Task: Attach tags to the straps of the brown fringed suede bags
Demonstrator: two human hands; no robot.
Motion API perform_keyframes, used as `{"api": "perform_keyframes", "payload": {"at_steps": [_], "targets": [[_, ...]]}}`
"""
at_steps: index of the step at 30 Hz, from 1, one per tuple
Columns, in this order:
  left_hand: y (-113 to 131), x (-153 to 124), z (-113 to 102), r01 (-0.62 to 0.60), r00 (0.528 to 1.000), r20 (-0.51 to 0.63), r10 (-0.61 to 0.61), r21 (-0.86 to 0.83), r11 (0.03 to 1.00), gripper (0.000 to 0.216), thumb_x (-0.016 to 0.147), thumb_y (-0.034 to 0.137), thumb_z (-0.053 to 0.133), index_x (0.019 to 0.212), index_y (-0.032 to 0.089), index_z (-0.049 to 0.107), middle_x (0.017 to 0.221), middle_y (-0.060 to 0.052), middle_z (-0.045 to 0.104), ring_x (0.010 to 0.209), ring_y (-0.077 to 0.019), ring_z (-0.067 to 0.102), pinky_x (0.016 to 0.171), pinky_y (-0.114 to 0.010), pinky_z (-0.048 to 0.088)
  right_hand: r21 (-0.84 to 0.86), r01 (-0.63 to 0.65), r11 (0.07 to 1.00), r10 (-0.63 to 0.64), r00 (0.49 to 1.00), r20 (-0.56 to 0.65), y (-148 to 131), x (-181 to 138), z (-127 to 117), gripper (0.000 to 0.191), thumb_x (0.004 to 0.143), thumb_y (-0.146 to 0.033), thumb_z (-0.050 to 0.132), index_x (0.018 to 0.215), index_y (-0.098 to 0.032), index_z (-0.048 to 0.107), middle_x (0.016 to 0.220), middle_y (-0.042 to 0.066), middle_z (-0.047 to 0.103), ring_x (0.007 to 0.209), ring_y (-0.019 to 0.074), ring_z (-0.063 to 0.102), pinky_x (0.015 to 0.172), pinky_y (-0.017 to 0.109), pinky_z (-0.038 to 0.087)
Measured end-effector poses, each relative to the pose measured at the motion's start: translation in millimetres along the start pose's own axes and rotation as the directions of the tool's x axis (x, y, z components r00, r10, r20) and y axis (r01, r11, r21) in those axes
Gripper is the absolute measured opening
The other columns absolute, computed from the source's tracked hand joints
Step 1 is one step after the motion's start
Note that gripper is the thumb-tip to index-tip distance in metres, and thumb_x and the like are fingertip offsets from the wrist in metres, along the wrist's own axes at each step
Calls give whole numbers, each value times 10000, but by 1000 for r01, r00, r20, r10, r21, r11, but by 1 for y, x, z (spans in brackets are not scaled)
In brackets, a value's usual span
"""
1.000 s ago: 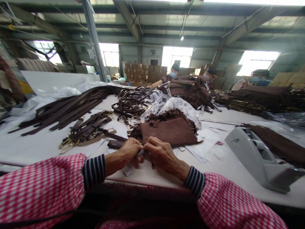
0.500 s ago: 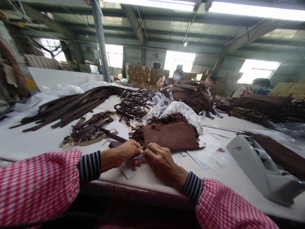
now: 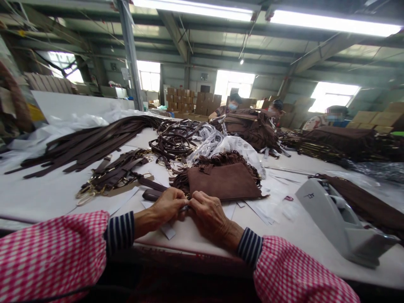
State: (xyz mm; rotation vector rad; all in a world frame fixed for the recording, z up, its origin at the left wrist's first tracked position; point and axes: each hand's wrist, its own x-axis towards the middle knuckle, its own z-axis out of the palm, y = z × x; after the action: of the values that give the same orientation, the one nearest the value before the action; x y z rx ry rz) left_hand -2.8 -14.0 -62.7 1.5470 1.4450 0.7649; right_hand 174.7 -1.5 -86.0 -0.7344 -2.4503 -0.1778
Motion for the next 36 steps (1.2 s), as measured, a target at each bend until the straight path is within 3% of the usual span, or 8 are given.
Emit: {"api": "perform_keyframes", "payload": {"at_steps": [7, 11, 15, 19, 23, 27, 32, 36], "targets": [[1, -9, -3, -214, 975, -15, 222, 216, 953, 271, 860, 316, 488, 624, 197, 546, 591, -4, 611, 575, -149, 537, 574, -253, 347, 62, -91, 994, 85, 992, 95, 1, 6, -6, 138, 922, -232, 642, 816, -181, 570, 846, 12, 609, 760, 137, 559, 612, 256, 324], [3, -14, -8, -316, 948, 94, 305, 409, 856, 325, 932, 302, 387, 684, 195, 569, 671, -33, 641, 633, -177, 572, 629, -275, 378, 93, -115, 989, 100, 983, 155, 2, 11, -12, 181, 920, -309, 657, 804, -186, 590, 825, -3, 616, 704, 122, 548, 588, 254, 281], [7, -20, -11, -415, 909, 180, 375, 455, 788, 252, 934, 291, 423, 865, 187, 642, 862, -62, 706, 781, -209, 631, 729, -279, 425, 111, -160, 981, 141, 976, 166, 5, 12, -13, 204, 908, -359, 666, 817, -184, 618, 825, -4, 637, 661, 115, 544, 583, 264, 257], [8, -20, -14, -422, 904, 203, 376, 563, 710, 212, 907, 209, 444, 875, 191, 652, 861, -72, 711, 806, -224, 649, 751, -281, 439, 109, -224, 969, 209, 969, 135, 5, 10, -9, 138, 883, -298, 696, 846, -189, 622, 823, -4, 656, 670, 130, 575, 590, 259, 269], [7, -17, -15, -405, 910, 226, 348, 668, 624, 232, 854, 116, 421, 855, 183, 643, 882, -100, 715, 843, -247, 655, 759, -308, 427, 149, -232, 961, 224, 972, 68, 4, 8, -6, 179, 903, -286, 687, 1023, -195, 592, 858, 0, 675, 707, 143, 612, 594, 242, 300], [9, -17, -14, -399, 914, 190, 359, 585, 706, 272, 870, 142, 374, 885, 190, 642, 821, -71, 698, 762, -211, 631, 707, -294, 397, 95, -104, 990, 98, 993, 68, 6, 6, -5, 110, 948, -295, 629, 994, -200, 602, 908, 11, 661, 692, 124, 598, 579, 244, 288], [8, -19, -11, -310, 941, 33, 337, 482, 819, 235, 865, 269, 424, 677, 200, 547, 704, -45, 628, 694, -194, 571, 669, -290, 380, 29, -16, 999, 15, 1000, 24, 8, 3, -1, 223, 977, -331, 565, 817, -176, 563, 814, 11, 609, 634, 115, 534, 568, 269, 266], [10, -19, -12, -196, 980, 42, 192, 304, 933, 169, 825, 334, 475, 738, 203, 539, 663, -15, 612, 630, -174, 559, 590, -265, 382, 53, 39, 998, -39, 999, -12, 9, 1, 2, 219, 987, -295, 529, 800, -179, 537, 786, 6, 590, 640, 120, 514, 574, 274, 263]]}}
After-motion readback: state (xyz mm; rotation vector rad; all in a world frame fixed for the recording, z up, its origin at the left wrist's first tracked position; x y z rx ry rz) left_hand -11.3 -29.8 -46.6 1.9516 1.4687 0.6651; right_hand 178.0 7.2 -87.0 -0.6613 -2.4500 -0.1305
